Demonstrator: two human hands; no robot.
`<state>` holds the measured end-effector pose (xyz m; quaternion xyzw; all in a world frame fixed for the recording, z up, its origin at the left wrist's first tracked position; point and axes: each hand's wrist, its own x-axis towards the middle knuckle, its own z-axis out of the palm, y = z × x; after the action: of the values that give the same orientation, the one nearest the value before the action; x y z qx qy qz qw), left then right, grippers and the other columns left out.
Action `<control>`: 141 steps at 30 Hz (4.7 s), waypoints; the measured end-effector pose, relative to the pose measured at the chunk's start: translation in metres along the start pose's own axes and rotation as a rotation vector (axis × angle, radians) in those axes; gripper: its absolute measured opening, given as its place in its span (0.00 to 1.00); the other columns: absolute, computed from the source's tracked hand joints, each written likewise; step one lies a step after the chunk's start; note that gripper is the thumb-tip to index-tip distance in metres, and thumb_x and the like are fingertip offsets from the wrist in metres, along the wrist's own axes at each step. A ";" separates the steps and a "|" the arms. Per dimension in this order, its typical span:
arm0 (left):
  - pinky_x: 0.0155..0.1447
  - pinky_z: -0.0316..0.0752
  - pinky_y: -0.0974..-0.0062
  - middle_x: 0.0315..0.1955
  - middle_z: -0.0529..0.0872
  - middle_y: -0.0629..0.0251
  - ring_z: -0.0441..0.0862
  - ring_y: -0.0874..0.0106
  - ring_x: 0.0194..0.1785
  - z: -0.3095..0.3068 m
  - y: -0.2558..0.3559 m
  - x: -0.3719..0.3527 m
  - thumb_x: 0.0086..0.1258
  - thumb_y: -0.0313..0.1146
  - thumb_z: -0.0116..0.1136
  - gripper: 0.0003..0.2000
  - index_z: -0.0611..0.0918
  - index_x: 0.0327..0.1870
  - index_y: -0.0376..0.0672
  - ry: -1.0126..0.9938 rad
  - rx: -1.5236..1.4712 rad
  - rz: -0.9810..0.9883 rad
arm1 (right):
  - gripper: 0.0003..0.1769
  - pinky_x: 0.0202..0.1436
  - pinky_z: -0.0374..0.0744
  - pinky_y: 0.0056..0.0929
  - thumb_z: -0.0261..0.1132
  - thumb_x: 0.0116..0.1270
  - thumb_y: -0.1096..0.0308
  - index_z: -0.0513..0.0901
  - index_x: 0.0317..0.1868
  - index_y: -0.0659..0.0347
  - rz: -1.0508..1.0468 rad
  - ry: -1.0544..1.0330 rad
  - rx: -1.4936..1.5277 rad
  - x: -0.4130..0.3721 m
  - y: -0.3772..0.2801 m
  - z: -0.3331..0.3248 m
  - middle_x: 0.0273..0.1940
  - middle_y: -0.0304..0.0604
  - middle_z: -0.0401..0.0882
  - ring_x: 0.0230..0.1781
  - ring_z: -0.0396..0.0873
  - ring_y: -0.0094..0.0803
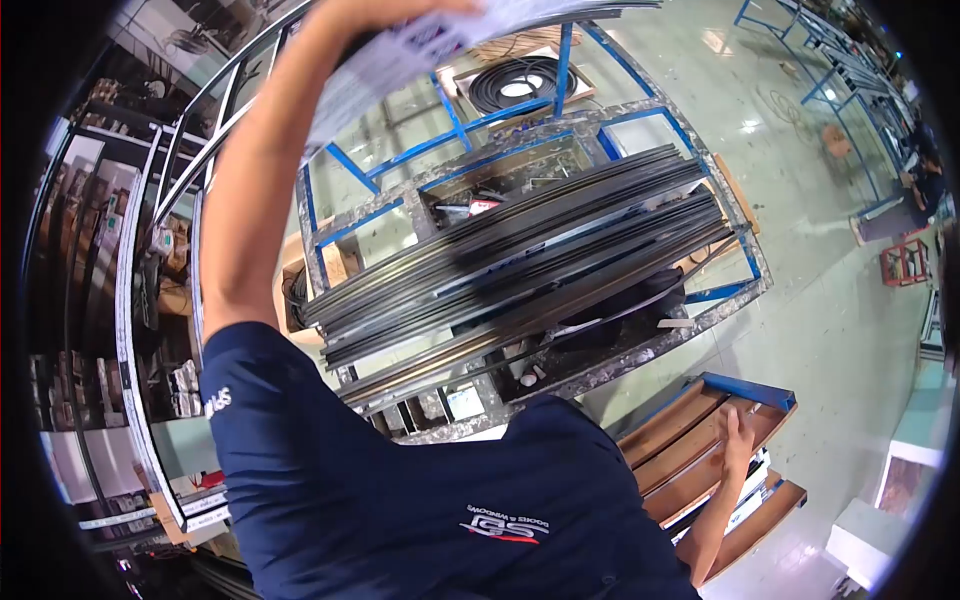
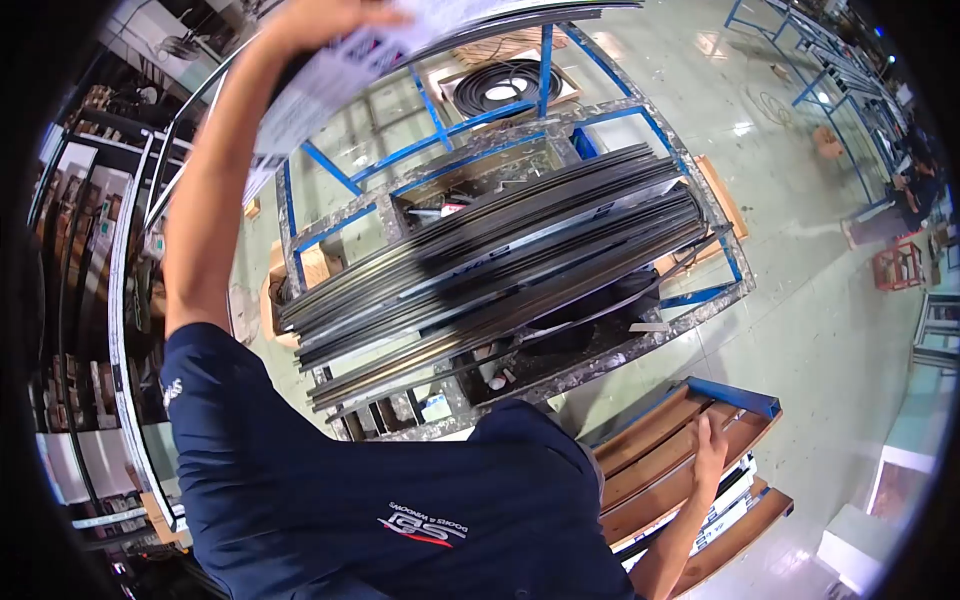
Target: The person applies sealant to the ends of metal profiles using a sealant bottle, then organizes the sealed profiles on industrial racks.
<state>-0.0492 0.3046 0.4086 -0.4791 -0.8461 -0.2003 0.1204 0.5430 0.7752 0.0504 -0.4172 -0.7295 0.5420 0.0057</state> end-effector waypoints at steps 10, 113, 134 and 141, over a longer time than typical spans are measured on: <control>0.42 0.79 0.52 0.32 0.88 0.48 0.86 0.46 0.38 0.246 -0.176 -0.169 0.53 0.52 0.76 0.36 0.78 0.59 0.40 -0.425 0.140 -0.376 | 0.26 0.25 0.83 0.28 0.61 0.77 0.45 0.78 0.46 0.65 0.642 0.464 0.443 -0.129 0.208 -0.034 0.35 0.46 0.83 0.29 0.84 0.34; 0.57 0.81 0.68 0.60 0.84 0.54 0.85 0.65 0.58 0.570 0.689 -0.194 0.74 0.34 0.65 0.27 0.74 0.73 0.40 -1.251 -0.556 0.193 | 0.44 0.52 0.82 0.46 0.80 0.46 0.43 0.75 0.55 0.67 0.626 0.412 0.150 -0.158 0.468 -0.077 0.43 0.60 0.87 0.44 0.87 0.55; 0.78 0.62 0.63 0.73 0.68 0.44 0.66 0.58 0.76 0.381 0.819 -0.063 0.66 0.48 0.75 0.51 0.54 0.80 0.31 -0.506 -1.568 0.101 | 0.39 0.64 0.77 0.42 0.76 0.50 0.69 0.74 0.64 0.70 -0.400 1.019 -0.194 -0.251 0.027 -0.225 0.58 0.58 0.78 0.60 0.79 0.48; 0.58 0.79 0.69 0.49 0.88 0.52 0.85 0.62 0.53 0.241 0.663 0.040 0.60 0.49 0.77 0.37 0.76 0.65 0.34 -0.011 -1.690 0.270 | 0.54 0.75 0.64 0.41 0.75 0.58 0.47 0.63 0.77 0.68 -0.753 0.535 0.391 -0.185 -0.110 -0.174 0.69 0.50 0.71 0.70 0.69 0.40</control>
<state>0.4966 0.7502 0.3575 -0.5057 -0.3488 -0.7455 -0.2586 0.6777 0.7915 0.2916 -0.2405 -0.6871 0.5031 0.4658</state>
